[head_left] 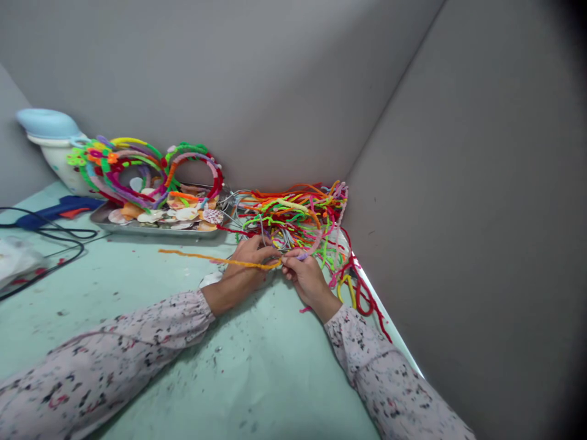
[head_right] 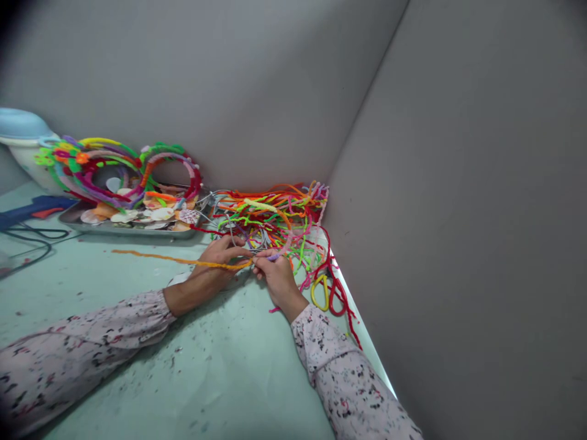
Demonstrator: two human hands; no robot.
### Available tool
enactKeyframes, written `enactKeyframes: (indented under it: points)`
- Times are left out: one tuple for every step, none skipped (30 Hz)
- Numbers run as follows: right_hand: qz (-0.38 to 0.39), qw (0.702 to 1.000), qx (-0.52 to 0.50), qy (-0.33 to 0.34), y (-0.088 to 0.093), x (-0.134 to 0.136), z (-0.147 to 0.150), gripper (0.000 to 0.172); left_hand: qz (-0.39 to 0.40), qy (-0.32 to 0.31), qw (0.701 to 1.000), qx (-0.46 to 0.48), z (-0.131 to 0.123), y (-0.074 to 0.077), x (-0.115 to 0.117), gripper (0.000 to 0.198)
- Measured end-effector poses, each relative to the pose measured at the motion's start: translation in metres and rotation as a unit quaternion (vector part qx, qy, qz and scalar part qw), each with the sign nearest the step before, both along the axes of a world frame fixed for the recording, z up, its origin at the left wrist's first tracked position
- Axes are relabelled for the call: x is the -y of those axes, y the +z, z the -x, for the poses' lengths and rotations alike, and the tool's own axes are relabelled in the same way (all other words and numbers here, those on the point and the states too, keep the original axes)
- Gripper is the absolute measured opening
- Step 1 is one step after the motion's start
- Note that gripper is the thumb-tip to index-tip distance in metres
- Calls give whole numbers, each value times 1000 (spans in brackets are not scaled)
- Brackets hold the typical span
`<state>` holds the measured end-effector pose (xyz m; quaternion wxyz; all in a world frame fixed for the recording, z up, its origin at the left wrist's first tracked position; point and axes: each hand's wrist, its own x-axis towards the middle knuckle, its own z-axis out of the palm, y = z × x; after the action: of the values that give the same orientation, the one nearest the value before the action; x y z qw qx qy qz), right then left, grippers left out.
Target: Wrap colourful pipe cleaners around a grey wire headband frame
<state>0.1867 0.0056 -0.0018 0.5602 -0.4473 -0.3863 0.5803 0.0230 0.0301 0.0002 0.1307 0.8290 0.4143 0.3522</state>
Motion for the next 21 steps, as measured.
enactKeyframes:
  points:
    - [-1,1000,2,0,0,0,0,13,3,-3,1000,5,0,0,0,21]
    - [-3,1000,4,0,-1,0,0,13,5,-5,1000,7,0,1,0,21]
    - [-5,1000,4,1,-1,0,0,12,6,-6,1000,6,-1,2,1,20]
    - [-7,1000,2,2,-1,0,-1,12,8,-5,1000,5,-1,2,2,20]
    - [-9,1000,0,3,-1,0,-1,12,11,-6,1000,3,-1,4,2,19]
    - [-11,1000,-2,5,-1,0,-1,12,14,-7,1000,2,-1,5,3,20]
    - [-13,1000,-4,6,-1,0,-1,12,18,-8,1000,6,-1,6,4,20]
    - [-14,1000,-6,7,-1,1,-1,11,23,-11,1000,12,-1,7,5,20]
    - [-16,1000,-7,8,0,1,-1,11,28,-14,999,22,-2,8,5,19]
    - [-18,1000,-8,9,0,1,-1,12,34,-18,999,33,-2,8,6,19]
    - [-20,1000,-9,11,0,1,-1,12,39,-22,998,44,-2,9,6,18]
    - [-22,1000,-11,12,0,1,-1,12,46,-26,997,54,-2,10,6,17]
    - [-24,1000,-14,14,-1,1,-1,12,53,-31,996,62,-2,10,7,16]
    - [-25,999,-16,16,-1,1,-1,12,58,-36,995,69,-2,11,7,16]
    - [-26,999,-18,17,-1,1,-1,12,61,-39,995,74,-2,11,7,16]
    - [-26,999,-19,16,-1,1,-1,12,61,-42,994,79,-2,11,7,15]
    - [-26,999,-18,16,-1,1,-1,12,60,-42,994,85,-2,12,7,15]
    - [-25,999,-16,16,-1,1,-2,12,59,-44,993,91,-2,12,7,15]
    - [-25,999,-14,16,-1,1,-2,12,58,-47,993,95,-2,12,7,15]
    - [-26,999,-10,16,-1,1,-2,12,58,-48,992,97,-2,13,8,14]
    - [-28,999,-7,16,-1,1,-2,12,58,-48,992,97,-2,13,8,14]
